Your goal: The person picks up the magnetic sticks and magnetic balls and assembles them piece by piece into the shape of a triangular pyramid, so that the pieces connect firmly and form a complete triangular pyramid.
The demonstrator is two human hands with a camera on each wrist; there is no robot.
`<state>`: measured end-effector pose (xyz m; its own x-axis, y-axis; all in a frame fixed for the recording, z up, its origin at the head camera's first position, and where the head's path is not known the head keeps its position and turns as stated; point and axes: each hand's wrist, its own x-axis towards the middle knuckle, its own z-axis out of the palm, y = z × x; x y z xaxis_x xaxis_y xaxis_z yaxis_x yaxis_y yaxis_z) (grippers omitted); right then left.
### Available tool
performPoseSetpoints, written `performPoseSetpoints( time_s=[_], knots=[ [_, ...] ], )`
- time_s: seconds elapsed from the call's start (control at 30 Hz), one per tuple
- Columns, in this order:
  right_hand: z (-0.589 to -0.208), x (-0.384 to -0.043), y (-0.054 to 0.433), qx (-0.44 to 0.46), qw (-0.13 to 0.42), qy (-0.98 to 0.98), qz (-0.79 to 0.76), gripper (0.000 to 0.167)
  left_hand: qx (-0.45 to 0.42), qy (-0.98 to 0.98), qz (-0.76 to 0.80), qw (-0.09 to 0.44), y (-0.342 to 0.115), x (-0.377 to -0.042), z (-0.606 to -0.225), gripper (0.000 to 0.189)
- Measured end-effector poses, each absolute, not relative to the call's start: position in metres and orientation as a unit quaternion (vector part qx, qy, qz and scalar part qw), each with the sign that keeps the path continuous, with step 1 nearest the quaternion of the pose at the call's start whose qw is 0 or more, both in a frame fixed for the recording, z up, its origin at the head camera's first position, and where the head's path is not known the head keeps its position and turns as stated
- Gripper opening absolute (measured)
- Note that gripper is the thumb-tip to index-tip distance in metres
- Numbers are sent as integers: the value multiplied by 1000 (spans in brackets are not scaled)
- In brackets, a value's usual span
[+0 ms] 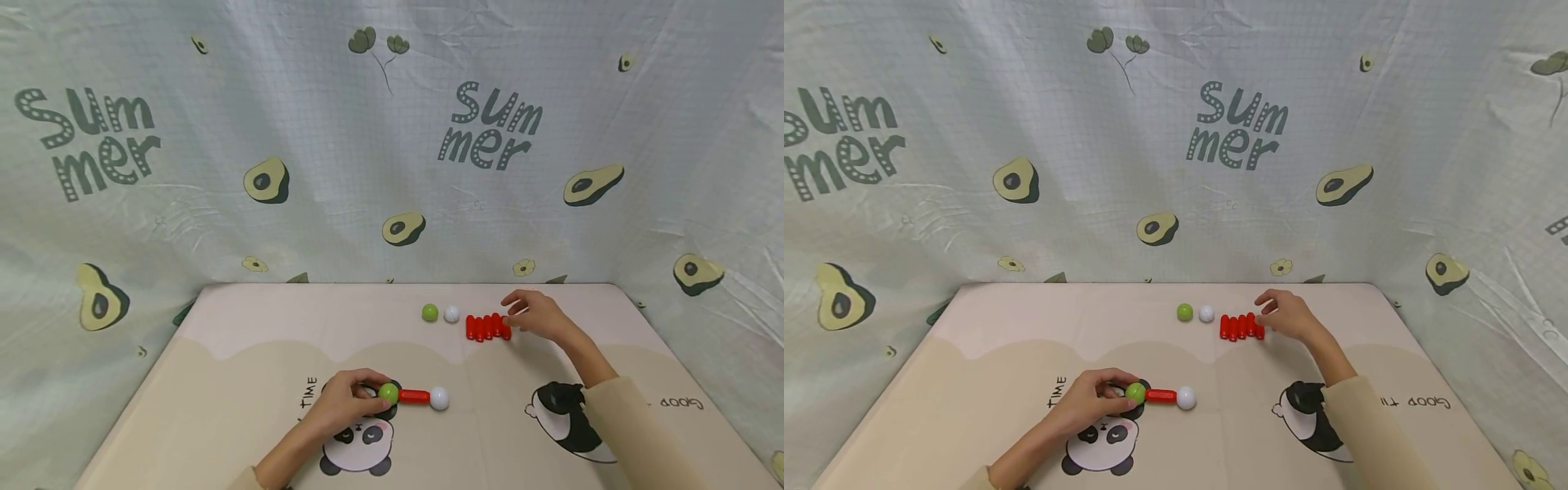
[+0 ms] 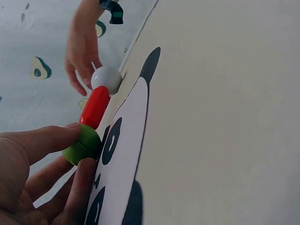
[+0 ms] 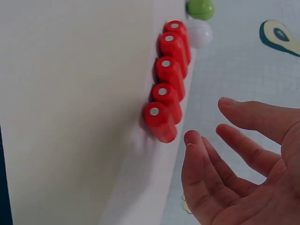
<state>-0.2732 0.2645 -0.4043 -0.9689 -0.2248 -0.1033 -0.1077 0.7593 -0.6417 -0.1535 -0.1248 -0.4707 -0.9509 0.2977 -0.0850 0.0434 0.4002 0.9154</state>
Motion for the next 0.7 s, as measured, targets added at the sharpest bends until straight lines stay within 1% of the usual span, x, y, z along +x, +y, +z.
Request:
performPoseSetpoints(
  time_s=[0.47,0.7],
  knots=[
    [-423,-274,266,-59,122,935,-327,43,111,822,545,122,-126,-154,-473,33],
    [-427,-273,266,-54,128,932,-334,46,110,826,539,122,-127,-154,-472,33]
  ],
)
